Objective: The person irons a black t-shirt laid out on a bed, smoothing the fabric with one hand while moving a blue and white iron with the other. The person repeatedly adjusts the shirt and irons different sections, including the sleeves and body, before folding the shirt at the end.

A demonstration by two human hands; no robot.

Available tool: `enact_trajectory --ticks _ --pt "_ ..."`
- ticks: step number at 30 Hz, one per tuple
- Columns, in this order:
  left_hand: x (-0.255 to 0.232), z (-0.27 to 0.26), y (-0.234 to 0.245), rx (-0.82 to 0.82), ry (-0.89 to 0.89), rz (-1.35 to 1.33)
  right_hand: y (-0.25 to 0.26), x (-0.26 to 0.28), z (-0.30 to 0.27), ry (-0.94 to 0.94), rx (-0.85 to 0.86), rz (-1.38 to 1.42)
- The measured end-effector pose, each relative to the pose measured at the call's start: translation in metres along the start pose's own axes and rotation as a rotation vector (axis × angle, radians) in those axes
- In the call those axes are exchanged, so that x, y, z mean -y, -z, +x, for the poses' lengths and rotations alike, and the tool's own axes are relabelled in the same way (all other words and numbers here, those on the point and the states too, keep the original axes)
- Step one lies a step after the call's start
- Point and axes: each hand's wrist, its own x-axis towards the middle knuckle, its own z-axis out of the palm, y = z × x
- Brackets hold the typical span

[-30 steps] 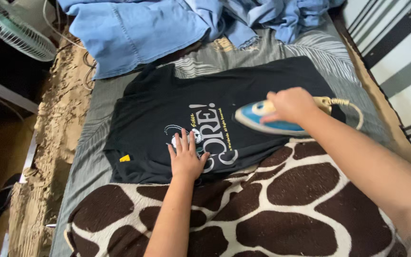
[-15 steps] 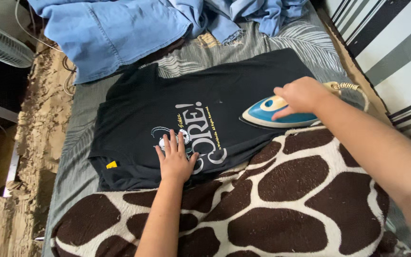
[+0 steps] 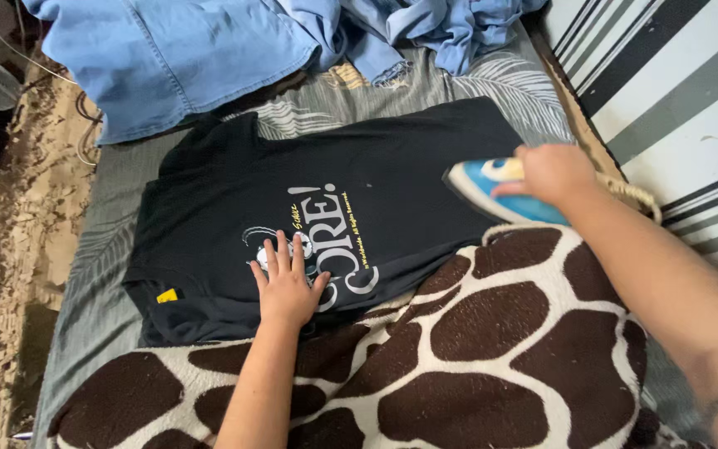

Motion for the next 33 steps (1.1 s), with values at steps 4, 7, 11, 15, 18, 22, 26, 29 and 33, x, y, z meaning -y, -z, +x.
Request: enact_trajectory --ticks 4,7,11,15,18,22,26,29,33 --pt "-0.002 0.000 0.001 0.018 -0.005 -0.003 0.001 -0.012 -0.008 -0.171 -0.019 0.033" --pt "-0.006 0.001 0.001 -0.024 -0.052 0.006 -0.001 -0.021 -0.027 -0.013 0.052 -0.101" --pt "-0.012 0.002 0.000 -0.059 -0.128 -0.013 -0.004 -0.024 -0.030 0.029 0.045 -0.108" --pt "-0.012 0.000 -0.002 -0.049 -0.144 -0.053 -0.008 -0.021 -0.020 -0.165 0.006 0.002" --pt "-0.013 0.002 -0.005 -0.076 -0.150 -0.064 -0.008 -0.018 -0.028 -0.079 0.017 0.011" --pt "-0.017 0.011 -0.005 -0.090 -0.170 -0.061 -0.002 -0.013 -0.034 0.164 0.041 -0.021" --pt "-0.016 0.012 -0.005 -0.095 -0.170 -0.067 0.005 -0.003 -0.014 0.027 -0.017 0.057" --pt "-0.016 0.010 -0.005 -0.105 -0.168 -0.039 0.011 0.003 0.002 -0.213 -0.018 0.154" --pt "-0.018 0.011 -0.005 -0.163 -0.209 -0.008 0.014 0.011 -0.003 0.094 -0.086 0.123"
